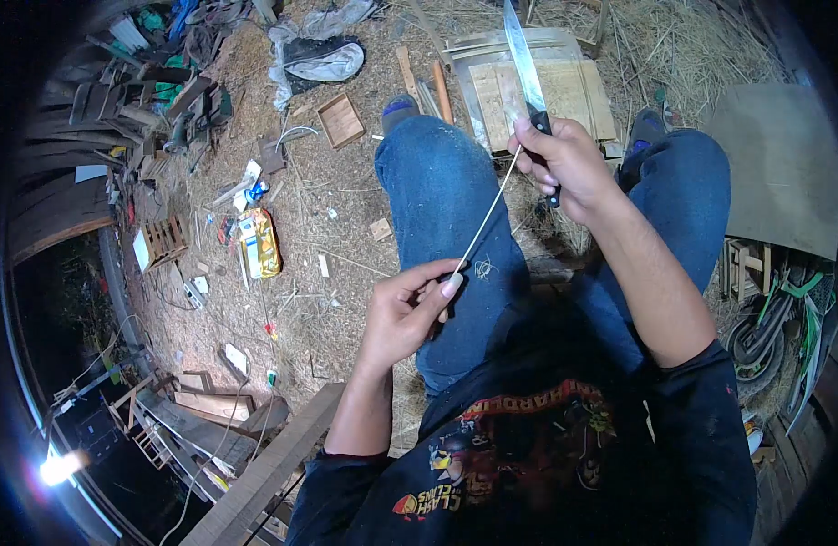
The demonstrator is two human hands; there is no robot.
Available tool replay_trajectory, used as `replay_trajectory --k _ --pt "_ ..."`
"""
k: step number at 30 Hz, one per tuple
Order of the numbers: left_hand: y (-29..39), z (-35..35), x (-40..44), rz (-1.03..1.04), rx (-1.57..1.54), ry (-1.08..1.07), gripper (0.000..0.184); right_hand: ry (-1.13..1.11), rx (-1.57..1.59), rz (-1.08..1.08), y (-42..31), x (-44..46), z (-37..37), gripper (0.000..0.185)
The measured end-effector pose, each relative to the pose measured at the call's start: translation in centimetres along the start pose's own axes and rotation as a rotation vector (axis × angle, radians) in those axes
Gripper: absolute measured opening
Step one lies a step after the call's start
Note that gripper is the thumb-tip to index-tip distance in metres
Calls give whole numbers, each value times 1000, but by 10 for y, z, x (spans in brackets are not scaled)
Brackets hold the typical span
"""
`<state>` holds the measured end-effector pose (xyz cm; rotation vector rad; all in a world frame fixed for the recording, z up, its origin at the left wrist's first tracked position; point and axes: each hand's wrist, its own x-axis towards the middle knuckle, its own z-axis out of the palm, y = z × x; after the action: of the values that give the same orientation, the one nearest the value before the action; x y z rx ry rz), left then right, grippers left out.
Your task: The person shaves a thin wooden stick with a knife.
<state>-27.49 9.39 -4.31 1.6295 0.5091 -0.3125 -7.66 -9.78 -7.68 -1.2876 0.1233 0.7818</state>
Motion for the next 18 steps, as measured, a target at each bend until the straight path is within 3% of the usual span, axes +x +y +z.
replay_trajectory --k 4,11,13,18 --pt "5 6 6 -40 -27 -44 26 15 48 -11 2 -2 3 31" --pt "9 13 14 -21 -63 58 26 32 -49 -183 1 -4 5 28" --pt "10 14 14 -24 -75 73 26 69 -82 -298 3 -2 6 18" --pt "8 17 15 -33 -64 92 26 98 -180 -445 16 6 1 19"
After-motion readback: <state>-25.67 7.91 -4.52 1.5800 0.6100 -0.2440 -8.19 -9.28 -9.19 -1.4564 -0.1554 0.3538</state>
